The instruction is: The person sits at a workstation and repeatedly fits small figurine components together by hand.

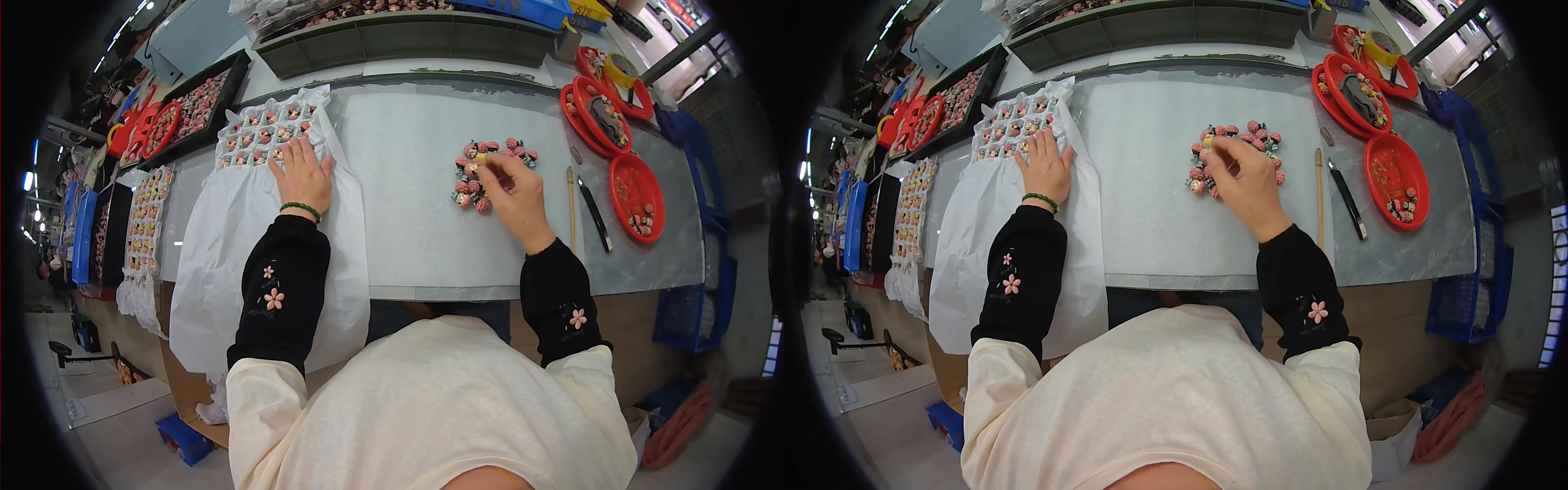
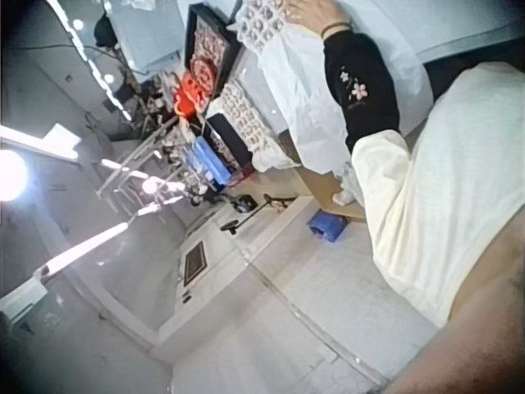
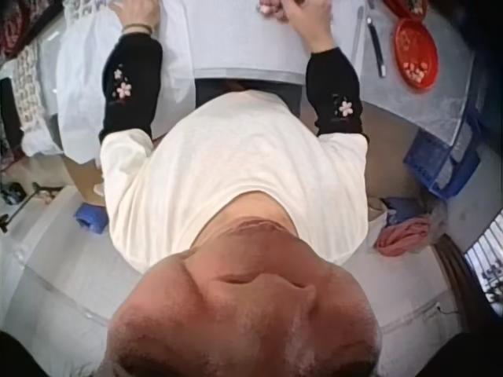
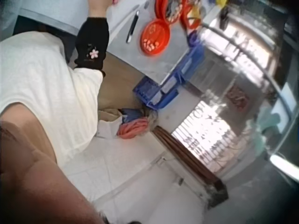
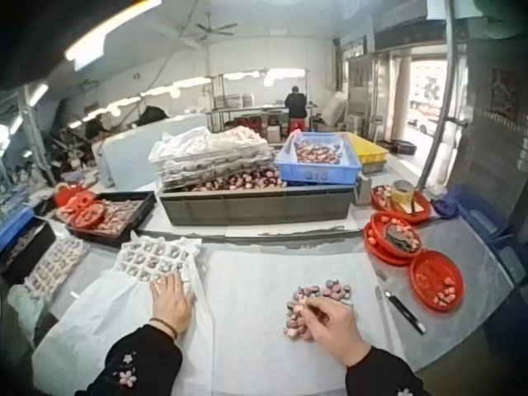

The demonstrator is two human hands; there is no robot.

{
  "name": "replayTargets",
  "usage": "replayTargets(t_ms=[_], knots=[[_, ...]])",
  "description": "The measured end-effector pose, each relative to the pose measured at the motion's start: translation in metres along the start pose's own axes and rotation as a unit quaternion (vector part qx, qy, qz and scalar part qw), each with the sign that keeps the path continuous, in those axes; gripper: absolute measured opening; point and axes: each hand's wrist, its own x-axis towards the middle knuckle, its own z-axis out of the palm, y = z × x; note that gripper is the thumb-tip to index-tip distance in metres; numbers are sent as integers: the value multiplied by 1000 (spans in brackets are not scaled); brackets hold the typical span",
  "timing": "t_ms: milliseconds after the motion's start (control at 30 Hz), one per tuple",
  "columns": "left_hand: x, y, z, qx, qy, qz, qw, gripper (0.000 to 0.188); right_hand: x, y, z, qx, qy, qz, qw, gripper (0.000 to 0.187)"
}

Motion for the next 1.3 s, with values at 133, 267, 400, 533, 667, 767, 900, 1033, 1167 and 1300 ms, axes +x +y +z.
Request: replayTargets(t_ms=[133, 267, 400, 533, 667, 767, 900, 1033, 1167, 1300], knots=[[10, -17, 17, -27, 38, 28, 999, 59, 34, 17, -8, -146, 28, -46, 988, 21], [7, -10, 11, -77, 86, 31, 993, 60, 59, 34, -7, -313, -70, -71, 944, 28], [-12, 20, -43, -234, 137, 117, 955, 51, 62, 42, -2, -383, -136, -76, 911, 33], [-39, 55, -72, -514, 88, 149, 840, 39, 49, 27, -1, -192, -66, -76, 976, 34], [-58, 81, -74, -799, -224, -10, 557, 32, 8, -7, 28, 220, -59, 46, 973, 24], [-59, 100, -74, -876, -305, -72, 365, 32, -19, -15, 43, 239, -31, 7, 971, 19], [-63, 113, -58, -872, -256, -71, 411, 26, -27, -16, 42, -35, 13, -155, 987, 21], [-65, 117, -44, -878, -193, -44, 435, 25, -34, -3, 48, 157, 12, -1, 988, 23], [-64, 116, -39, -915, -175, -58, 359, 24, -35, 3, 51, 198, 44, 5, 979, 25], [-63, 119, -40, -921, -161, -72, 347, 24, -34, -4, 52, 130, 48, -40, 990, 26]])
